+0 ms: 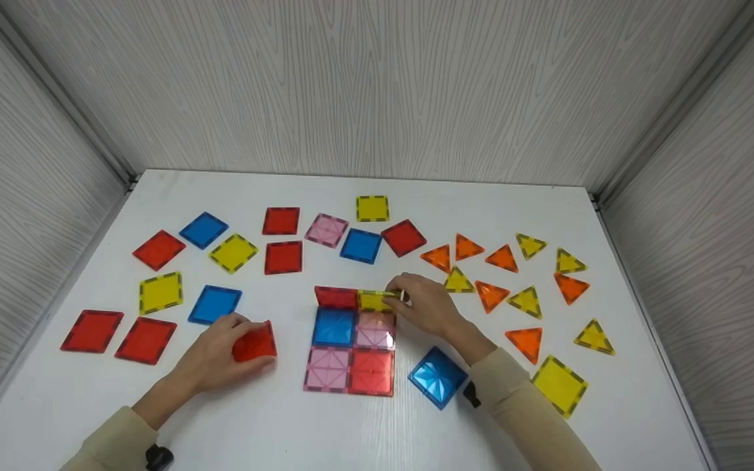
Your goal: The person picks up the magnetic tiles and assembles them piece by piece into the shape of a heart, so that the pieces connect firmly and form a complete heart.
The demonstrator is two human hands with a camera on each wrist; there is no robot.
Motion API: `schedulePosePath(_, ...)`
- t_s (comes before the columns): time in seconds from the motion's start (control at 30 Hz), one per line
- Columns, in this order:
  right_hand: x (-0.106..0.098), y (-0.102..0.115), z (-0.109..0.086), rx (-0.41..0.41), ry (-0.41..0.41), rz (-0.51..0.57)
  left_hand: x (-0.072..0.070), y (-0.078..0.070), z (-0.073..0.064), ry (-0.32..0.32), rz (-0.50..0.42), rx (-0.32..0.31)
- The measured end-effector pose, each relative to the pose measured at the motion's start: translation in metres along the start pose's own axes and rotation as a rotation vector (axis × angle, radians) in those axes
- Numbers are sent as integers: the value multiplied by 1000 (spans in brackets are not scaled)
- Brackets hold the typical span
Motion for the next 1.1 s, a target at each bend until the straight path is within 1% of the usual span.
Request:
schedulePosePath(0.17,0,1,0,-3,-9,-8,3,-14,7,-16,-170,-49)
schedulePosePath(0.37,-1,2,0,-12,-10,-7,9,-33,16,-21,-390,-72)
schedulePosePath(0.47,-1,2,0,-7,-6,0,14,-41,21,3,-482,-105)
schedulePosePath(0.6,-1,1,-1,-4,2,1,23,-49,28,62,-597,-148)
schedulePosePath(0.67,-1,1,-1,-4,3,-4,26,-54,30,89,-639,-159)
schedulePosePath(0.77,-1,0,0,3,6,-3,32,-58,35,118,-676,-180)
schedulePosePath(0.93,-1,0,0,6,7,3,40,-61,42,152,-736,-279)
schedulePosePath(1.0,-1,1,0,-7,2,-7,43,-60,43,156,-748,-318)
schedulePosePath(1.1,-1,2,0,-26,-7,-21,44,-60,46,152,-749,-361)
Point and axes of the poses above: each hand's wrist, its own z-axis towards the middle knuckle, its own x-axis out of the palm, y = z × x, the point moved 8 cm from there along z, towards the middle knuckle, and after that the axes turned 9 degrees about -x, right-handed, at the moved point
